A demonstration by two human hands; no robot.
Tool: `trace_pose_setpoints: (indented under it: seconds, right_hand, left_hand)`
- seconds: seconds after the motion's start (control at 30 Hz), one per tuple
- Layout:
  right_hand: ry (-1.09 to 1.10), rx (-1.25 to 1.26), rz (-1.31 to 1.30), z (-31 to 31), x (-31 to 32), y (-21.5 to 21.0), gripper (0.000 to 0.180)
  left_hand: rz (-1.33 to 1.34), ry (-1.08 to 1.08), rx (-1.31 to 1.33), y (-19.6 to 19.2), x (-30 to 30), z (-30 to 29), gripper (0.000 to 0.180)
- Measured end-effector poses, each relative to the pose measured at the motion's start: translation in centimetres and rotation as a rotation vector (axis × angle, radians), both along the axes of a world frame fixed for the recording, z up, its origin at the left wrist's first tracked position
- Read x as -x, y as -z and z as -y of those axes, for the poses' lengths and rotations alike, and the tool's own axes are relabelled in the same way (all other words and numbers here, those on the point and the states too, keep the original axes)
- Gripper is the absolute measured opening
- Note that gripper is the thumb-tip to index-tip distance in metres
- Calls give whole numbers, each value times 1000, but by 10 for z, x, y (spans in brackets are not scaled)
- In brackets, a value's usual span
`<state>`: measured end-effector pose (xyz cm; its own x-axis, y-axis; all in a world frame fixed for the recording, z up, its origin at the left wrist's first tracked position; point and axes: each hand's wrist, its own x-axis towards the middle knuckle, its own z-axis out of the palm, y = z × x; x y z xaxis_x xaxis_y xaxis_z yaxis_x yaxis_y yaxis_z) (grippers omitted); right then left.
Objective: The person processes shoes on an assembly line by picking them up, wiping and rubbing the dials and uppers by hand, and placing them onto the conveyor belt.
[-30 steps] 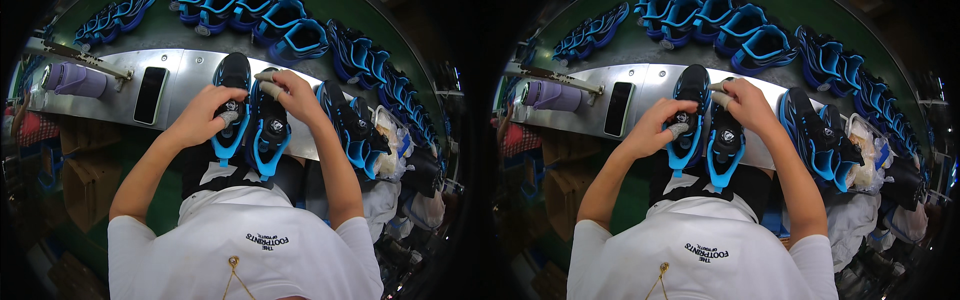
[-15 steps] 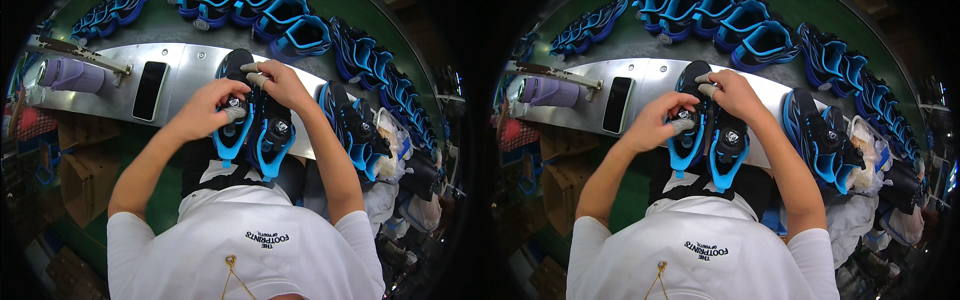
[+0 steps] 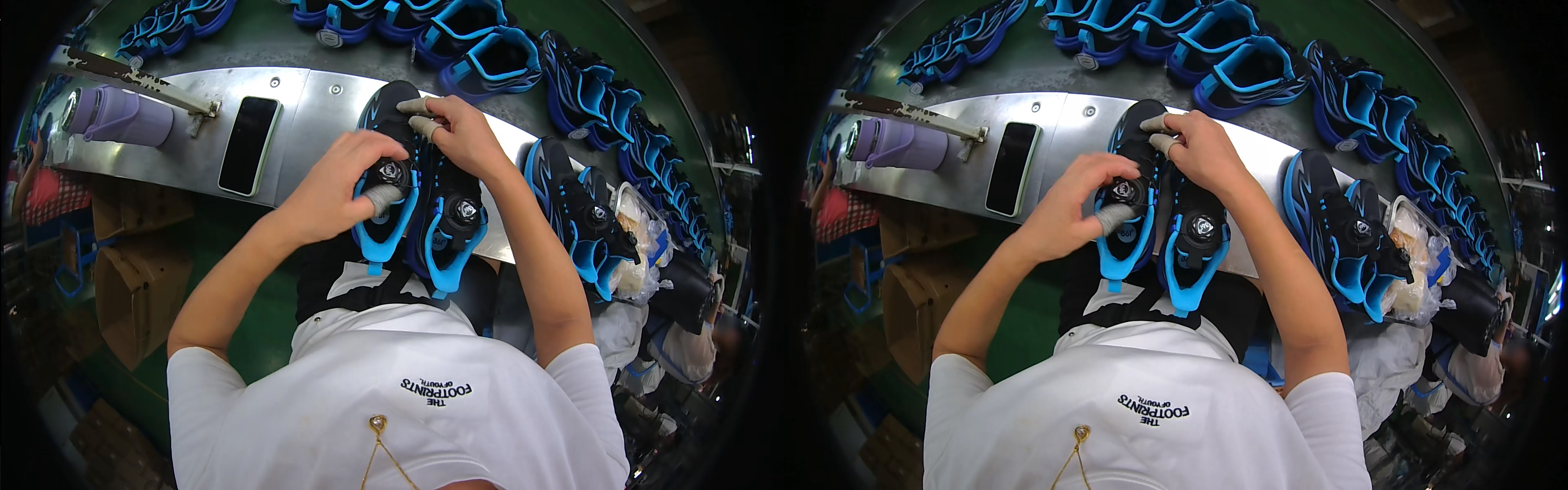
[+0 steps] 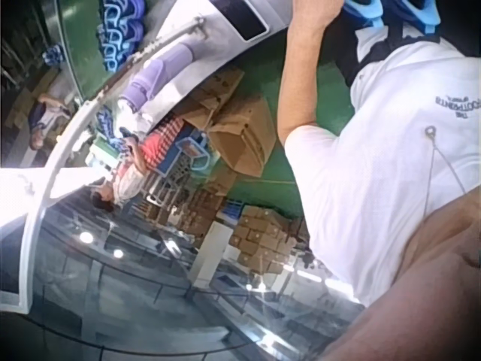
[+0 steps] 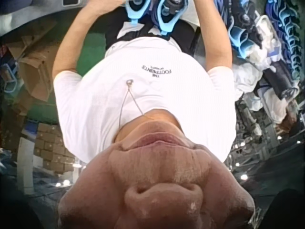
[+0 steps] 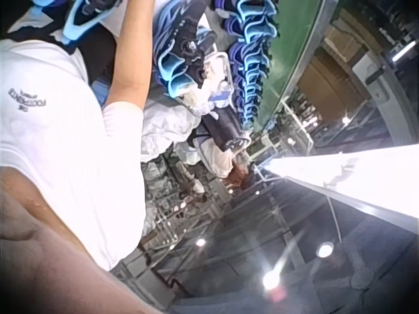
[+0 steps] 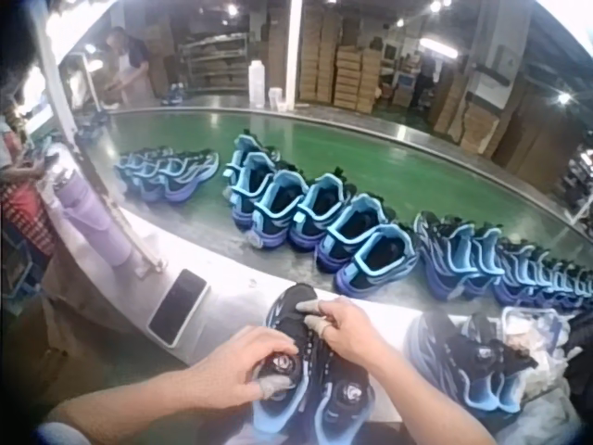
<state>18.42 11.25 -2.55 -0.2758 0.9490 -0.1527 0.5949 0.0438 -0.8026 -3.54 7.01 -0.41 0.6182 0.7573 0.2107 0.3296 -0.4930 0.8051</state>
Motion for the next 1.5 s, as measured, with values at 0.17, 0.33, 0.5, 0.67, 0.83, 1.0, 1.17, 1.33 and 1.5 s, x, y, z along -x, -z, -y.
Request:
trace_pose_setpoints:
  seconds: [0.17,0.33,0.5,0.67,0.83,1.0,1.17,1.33,1.5]
  right_hand:
    - [-3,-15,-25,-2,-1,4,26]
    - [1,19,16,-3,-2,-6,27]
    - [-76,-189,27,1,-2,-2,26]
    - [68,-83,8,-12,-17,-47,26]
    - [44,-68,109,-21,-18,-56,26]
    - [17,-34,124,-23,-19,-51,24]
    - [232,-206,478,-70,-9,-89,53]
    - [281,-94,650,-150,18,-43,79]
    - [399,-111,910,-154,62,-2,65]
  left_hand:
    - [-48,-225,158,1,-9,6,38]
    - [32,128,258,-6,9,-14,36]
    - [-71,147,106,1,18,-12,31]
    - [-92,-167,-96,-2,-9,25,47]
    - [5,-345,30,4,-16,19,31]
    - [27,-158,92,6,-11,6,23]
    - [-60,-266,-126,-19,-16,47,31]
    - [-291,177,78,-35,-20,72,67]
    - [-508,384,175,-29,-57,66,77]
